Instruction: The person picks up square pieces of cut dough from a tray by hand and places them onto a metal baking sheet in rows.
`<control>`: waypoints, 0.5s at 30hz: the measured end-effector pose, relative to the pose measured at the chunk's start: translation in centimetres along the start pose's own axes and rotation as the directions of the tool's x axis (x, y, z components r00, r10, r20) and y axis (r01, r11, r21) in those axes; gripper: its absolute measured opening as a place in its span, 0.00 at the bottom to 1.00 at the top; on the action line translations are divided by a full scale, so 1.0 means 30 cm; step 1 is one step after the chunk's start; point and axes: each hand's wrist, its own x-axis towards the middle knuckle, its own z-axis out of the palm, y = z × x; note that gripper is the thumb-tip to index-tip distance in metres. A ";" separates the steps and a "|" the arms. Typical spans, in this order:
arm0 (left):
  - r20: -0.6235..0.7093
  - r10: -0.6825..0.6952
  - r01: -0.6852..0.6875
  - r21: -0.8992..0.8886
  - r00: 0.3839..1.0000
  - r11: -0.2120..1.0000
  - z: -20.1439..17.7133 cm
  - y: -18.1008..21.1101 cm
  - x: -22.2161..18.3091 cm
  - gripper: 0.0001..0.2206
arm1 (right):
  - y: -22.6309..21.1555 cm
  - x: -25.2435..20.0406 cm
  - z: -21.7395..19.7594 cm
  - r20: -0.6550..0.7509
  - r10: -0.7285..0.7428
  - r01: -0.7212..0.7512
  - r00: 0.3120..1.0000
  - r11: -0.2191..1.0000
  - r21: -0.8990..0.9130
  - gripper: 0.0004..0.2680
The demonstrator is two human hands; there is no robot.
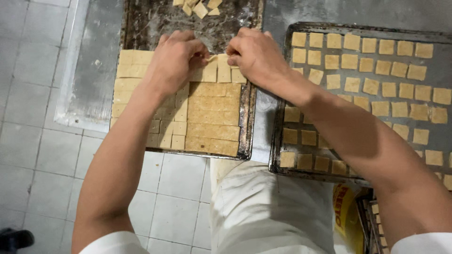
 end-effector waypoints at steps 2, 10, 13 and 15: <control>-0.007 0.017 -0.017 0.041 1.000 0.999 -0.012 0.019 -0.030 0.03 | 0.006 0.001 0.014 0.063 0.097 -0.097 0.993 0.995 0.007 0.08; 0.015 0.116 -0.117 0.085 0.993 0.990 -0.054 0.112 -0.124 0.08 | -0.015 -0.045 0.037 0.002 -0.316 0.278 0.949 0.832 -0.481 0.04; 0.060 0.043 -0.046 0.050 0.997 0.998 -0.087 0.132 -0.136 0.05 | -0.066 -0.118 0.016 0.114 -0.408 0.387 0.906 0.688 -0.614 0.07; 0.084 0.002 -0.001 -0.008 0.996 1.000 -0.105 0.146 -0.133 0.05 | -0.092 -0.161 -0.011 0.162 -0.387 0.403 0.908 0.699 -0.591 0.08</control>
